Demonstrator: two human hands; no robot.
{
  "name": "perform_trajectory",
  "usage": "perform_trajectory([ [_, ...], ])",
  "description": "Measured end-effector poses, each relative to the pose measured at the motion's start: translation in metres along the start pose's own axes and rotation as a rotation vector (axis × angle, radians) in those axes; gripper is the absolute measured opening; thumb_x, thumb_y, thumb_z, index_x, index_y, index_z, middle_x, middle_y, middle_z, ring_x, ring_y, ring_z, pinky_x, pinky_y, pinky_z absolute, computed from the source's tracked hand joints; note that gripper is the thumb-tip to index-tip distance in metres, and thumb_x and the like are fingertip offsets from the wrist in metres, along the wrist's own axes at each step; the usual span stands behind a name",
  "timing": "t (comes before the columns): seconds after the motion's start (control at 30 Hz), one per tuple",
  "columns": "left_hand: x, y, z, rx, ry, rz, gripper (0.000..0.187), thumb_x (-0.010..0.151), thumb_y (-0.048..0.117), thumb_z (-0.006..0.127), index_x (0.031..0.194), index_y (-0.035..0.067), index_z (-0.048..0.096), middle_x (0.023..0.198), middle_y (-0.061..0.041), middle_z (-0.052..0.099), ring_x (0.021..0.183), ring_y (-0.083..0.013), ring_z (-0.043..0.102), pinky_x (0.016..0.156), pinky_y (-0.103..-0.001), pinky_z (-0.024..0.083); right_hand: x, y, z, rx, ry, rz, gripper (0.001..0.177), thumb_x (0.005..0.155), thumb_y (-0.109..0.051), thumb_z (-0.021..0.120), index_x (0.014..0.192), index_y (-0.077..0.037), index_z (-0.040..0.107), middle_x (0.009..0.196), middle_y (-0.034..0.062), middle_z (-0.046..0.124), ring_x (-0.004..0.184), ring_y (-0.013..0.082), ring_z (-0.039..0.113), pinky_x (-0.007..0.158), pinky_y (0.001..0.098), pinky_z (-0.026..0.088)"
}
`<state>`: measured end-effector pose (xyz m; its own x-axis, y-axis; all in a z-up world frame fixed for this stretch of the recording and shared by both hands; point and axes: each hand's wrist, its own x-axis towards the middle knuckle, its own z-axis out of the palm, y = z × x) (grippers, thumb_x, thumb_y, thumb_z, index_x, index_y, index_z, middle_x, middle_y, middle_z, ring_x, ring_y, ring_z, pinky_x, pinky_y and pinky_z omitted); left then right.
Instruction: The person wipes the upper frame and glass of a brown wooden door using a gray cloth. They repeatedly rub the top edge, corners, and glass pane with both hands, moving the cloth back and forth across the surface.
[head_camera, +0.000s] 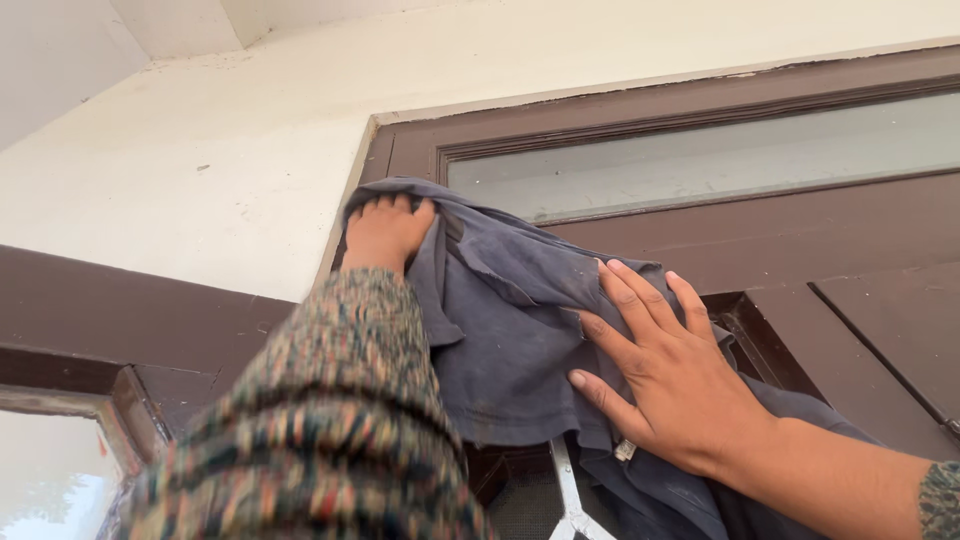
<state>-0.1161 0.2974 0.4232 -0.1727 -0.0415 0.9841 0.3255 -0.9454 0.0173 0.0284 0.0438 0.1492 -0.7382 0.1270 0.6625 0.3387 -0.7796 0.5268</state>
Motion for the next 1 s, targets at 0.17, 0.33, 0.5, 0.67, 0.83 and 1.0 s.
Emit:
perform_trajectory([
  [0.17, -0.047, 0.027, 0.008, 0.072, -0.008, 0.195, 0.069, 0.098, 0.057, 0.032, 0.151, 0.014, 0.046, 0.160, -0.016, 0.036, 0.151, -0.0313, 0.028, 0.122, -0.050, 0.016, 0.005, -0.003, -0.002, -0.013, -0.004, 0.017, 0.057, 0.095, -0.045, 0.047, 0.136, -0.006, 0.057, 0.150, 0.0253, 0.038, 0.149, 0.0330, 0.025, 0.119, 0.0565, 0.012],
  [0.33, -0.093, 0.057, 0.004, 0.081, 0.057, 0.244, 0.063, 0.098, 0.053, 0.037, 0.144, 0.013, 0.056, 0.156, -0.015, 0.044, 0.149, -0.0332, 0.032, 0.122, -0.050, 0.020, 0.004, -0.006, -0.009, 0.035, -0.052, 0.041, 0.057, 0.092, -0.035, 0.048, 0.138, -0.003, 0.053, 0.151, 0.0264, 0.040, 0.150, 0.0350, 0.026, 0.119, 0.0567, 0.012],
  [0.5, -0.124, 0.090, 0.004, 0.049, -0.003, 0.240, 0.062, 0.097, 0.050, 0.038, 0.145, 0.014, 0.056, 0.153, -0.015, 0.047, 0.149, -0.0303, 0.032, 0.123, -0.049, 0.018, -0.003, 0.001, -0.002, 0.034, -0.036, 0.007, 0.058, 0.087, -0.035, 0.052, 0.130, 0.003, 0.055, 0.149, 0.0302, 0.043, 0.149, 0.0388, 0.029, 0.119, 0.0572, 0.016],
  [0.67, -0.188, 0.127, -0.013, -0.057, 0.145, 0.135, 0.066, 0.098, 0.046, 0.033, 0.143, 0.004, 0.056, 0.154, -0.021, 0.044, 0.147, -0.0358, 0.031, 0.123, -0.047, 0.015, -0.004, 0.015, -0.004, 0.126, -0.052, -0.053, 0.058, 0.082, -0.033, 0.056, 0.129, 0.002, 0.057, 0.131, 0.0228, 0.056, 0.135, 0.0381, 0.045, 0.119, 0.0558, 0.026],
  [0.83, -0.211, 0.111, -0.061, 0.143, -0.155, -0.012, 0.063, 0.103, 0.045, 0.031, 0.136, 0.003, 0.064, 0.149, -0.021, 0.054, 0.143, -0.0371, 0.044, 0.122, -0.051, 0.020, 0.029, 0.009, -0.024, 0.212, -0.145, 0.134, 0.046, 0.082, -0.030, 0.062, 0.117, -0.001, 0.062, 0.118, 0.0182, 0.062, 0.115, 0.0388, 0.056, 0.104, 0.0477, 0.041],
  [1.0, -0.195, 0.068, -0.080, 0.192, -0.214, -0.094, 0.064, 0.103, 0.047, 0.030, 0.139, 0.005, 0.062, 0.146, -0.015, 0.058, 0.138, -0.0328, 0.052, 0.122, -0.057, 0.023, 0.052, 0.004, -0.046, 0.050, -0.237, 0.140, 0.034, 0.094, -0.031, 0.056, 0.113, -0.005, 0.067, 0.106, 0.0148, 0.067, 0.105, 0.0370, 0.063, 0.114, 0.0468, 0.041],
])
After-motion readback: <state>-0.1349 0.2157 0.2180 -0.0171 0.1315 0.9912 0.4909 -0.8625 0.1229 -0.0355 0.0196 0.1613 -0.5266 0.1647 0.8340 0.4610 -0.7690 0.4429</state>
